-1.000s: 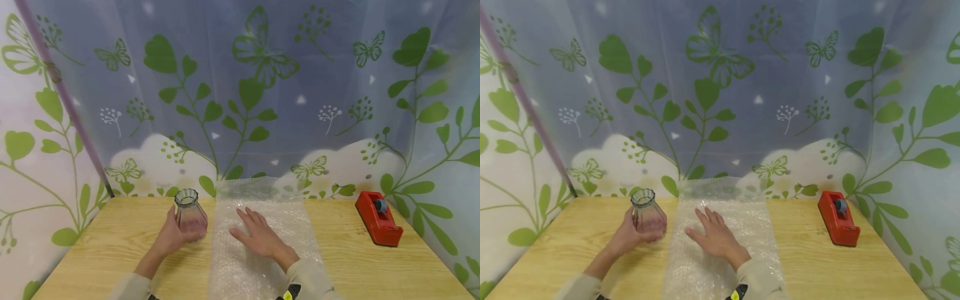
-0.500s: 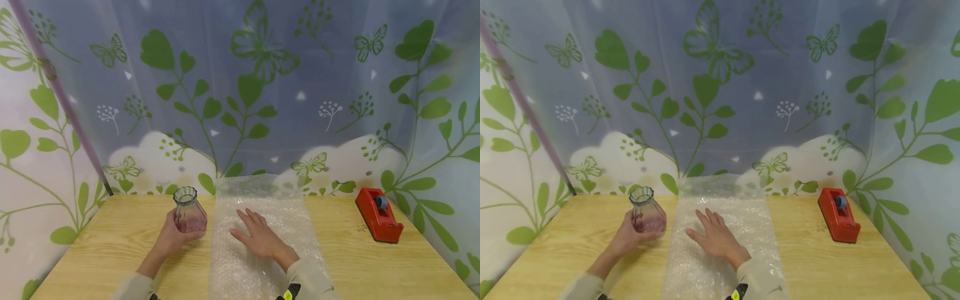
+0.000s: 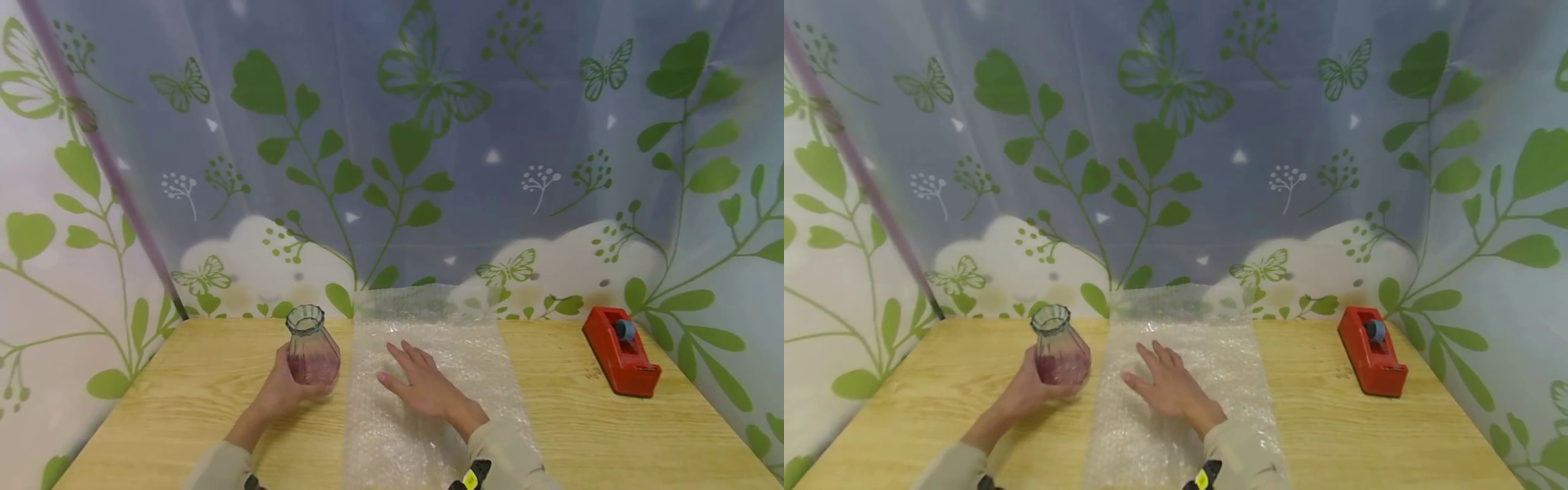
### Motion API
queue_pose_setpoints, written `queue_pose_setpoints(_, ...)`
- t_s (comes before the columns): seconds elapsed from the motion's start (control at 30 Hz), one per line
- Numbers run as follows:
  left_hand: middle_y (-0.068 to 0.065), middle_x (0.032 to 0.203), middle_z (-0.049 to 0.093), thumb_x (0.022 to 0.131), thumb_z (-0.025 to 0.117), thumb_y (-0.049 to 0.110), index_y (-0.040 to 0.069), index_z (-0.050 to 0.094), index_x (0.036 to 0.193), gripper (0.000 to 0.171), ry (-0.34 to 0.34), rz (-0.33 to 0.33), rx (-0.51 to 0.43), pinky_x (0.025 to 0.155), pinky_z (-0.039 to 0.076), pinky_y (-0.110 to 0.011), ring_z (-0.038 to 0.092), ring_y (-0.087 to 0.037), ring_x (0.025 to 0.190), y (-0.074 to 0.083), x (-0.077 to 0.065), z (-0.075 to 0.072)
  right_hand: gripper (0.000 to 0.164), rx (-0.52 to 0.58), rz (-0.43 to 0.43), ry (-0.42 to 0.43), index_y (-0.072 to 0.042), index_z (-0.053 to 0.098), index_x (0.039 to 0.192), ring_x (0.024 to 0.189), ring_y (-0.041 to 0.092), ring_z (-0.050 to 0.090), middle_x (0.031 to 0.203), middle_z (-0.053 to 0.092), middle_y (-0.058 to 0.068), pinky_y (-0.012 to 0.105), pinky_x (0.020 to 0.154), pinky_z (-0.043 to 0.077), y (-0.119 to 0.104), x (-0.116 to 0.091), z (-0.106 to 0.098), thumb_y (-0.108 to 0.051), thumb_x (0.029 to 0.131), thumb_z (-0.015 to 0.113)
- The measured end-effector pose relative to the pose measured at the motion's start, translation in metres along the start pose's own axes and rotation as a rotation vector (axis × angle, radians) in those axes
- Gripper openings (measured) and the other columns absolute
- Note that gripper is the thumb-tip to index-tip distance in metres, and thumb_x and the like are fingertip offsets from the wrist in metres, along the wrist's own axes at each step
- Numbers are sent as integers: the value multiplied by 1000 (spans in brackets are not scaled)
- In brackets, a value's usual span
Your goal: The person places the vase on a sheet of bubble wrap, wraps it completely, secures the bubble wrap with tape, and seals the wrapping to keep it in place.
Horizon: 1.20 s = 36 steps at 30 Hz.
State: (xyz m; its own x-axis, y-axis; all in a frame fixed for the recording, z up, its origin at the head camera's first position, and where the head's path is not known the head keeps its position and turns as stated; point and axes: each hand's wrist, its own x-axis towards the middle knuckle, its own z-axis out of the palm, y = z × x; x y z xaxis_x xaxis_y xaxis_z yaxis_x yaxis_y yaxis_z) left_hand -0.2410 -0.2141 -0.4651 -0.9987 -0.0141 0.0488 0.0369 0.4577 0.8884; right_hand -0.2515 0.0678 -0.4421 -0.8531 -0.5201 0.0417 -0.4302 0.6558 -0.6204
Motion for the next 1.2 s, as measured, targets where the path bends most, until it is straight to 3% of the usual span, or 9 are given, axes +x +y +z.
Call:
queue_pose_setpoints(0.23,-37,139,26,65,89,24,-1,5,145,119,-21,-37,-18,104,30,-55,33,-48,128,-3,4,-1,69,18,24,-12,-18,24,152,140,41,11,156,13,16,64,103,21,3,-2,-6,-57,97,37)
queue_pose_setpoints(0.47,-29,138,35,66,88,22,1,18,143,106,-32,-50,-73,104,32,-52,37,-41,127,-4,6,-4,69,24,27,-17,-17,24,152,140,41,11,157,12,14,64,103,21,6,-5,-9,-57,97,37)
queue_pose_setpoints(0.77,-27,132,41,64,89,21,1,23,140,102,7,-24,-63,101,36,-51,43,-40,122,-4,7,0,69,-8,-2,-17,-21,24,152,140,41,9,157,10,11,63,103,22,4,-9,-20,-58,96,39)
queue_pose_setpoints(1.0,-25,129,42,70,86,24,1,22,139,97,69,-23,-90,100,38,-48,46,-37,119,8,3,-6,69,-32,-17,-18,-25,21,153,141,39,7,158,7,9,63,104,20,3,-14,-32,-59,95,40)
queue_pose_setpoints(1.2,-22,129,42,72,84,22,4,23,138,91,71,16,-146,96,41,-43,46,-33,119,24,-1,-15,70,-36,-26,-14,-23,22,153,141,39,5,158,6,10,63,105,19,1,-18,-42,-58,95,41)
